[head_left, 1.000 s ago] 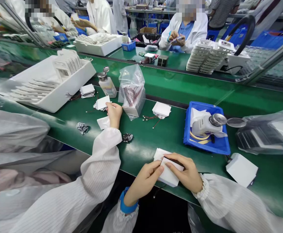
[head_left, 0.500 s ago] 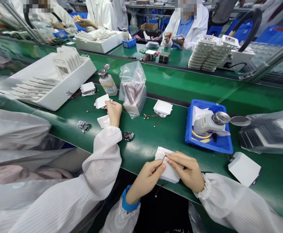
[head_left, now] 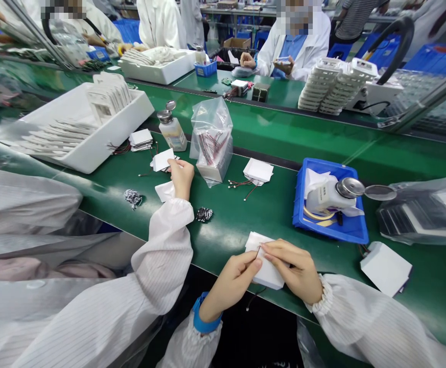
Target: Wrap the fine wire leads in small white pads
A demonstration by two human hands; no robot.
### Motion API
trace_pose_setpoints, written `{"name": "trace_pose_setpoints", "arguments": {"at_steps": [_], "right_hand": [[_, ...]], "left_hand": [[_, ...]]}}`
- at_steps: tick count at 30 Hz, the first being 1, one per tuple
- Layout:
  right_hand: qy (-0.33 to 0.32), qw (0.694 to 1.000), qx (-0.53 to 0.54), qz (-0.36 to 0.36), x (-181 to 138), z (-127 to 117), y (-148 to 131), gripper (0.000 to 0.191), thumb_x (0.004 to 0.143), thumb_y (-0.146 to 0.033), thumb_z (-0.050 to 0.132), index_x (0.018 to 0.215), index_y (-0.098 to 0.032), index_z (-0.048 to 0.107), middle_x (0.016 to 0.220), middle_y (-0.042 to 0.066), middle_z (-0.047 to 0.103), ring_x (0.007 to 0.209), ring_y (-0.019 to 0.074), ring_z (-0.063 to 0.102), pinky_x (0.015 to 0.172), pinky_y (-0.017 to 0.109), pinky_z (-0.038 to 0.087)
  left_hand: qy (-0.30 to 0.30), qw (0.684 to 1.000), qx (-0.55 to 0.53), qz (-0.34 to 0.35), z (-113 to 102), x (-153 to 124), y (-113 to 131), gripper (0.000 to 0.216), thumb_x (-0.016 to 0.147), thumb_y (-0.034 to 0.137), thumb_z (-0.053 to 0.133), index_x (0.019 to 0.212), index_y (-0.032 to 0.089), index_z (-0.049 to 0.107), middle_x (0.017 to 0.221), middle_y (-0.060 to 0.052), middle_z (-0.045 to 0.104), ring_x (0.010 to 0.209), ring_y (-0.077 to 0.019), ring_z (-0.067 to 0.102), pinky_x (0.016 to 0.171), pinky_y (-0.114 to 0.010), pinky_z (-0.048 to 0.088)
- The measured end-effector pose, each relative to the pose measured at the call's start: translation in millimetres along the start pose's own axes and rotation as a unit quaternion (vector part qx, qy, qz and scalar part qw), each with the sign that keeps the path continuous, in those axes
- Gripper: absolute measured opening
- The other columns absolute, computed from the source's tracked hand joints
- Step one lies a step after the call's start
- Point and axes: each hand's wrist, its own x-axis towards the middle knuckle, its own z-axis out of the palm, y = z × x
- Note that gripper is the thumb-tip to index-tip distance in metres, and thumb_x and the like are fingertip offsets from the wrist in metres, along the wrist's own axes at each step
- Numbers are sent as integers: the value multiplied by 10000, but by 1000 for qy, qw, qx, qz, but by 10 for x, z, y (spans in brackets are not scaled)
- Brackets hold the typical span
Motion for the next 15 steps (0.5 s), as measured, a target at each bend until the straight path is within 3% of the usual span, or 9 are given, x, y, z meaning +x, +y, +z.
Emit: {"name": "trace_pose_setpoints", "arguments": {"at_steps": [11, 15], "right_hand": [[-22, 999, -13, -28, -20, -5, 14, 314, 884, -69, 606, 1102, -260, 728, 1034, 52, 742, 917, 167, 703, 789, 284, 570], [-20, 999, -4, 38, -3, -32, -20, 401, 869, -116, 649, 1247, -251, 641, 1032, 47, 746, 897, 155, 701, 816, 270, 576]], "left_hand": [[-9, 1000, 3, 6, -18, -13, -5, 391, 946, 501, 499, 892, 138, 634, 769, -9, 515, 676, -116, 461, 590, -208, 449], [0, 998, 61, 27, -16, -30, -1, 384, 964, 450, 480, 723, 153, 507, 649, 35, 411, 594, -85, 356, 530, -188, 325]]}}
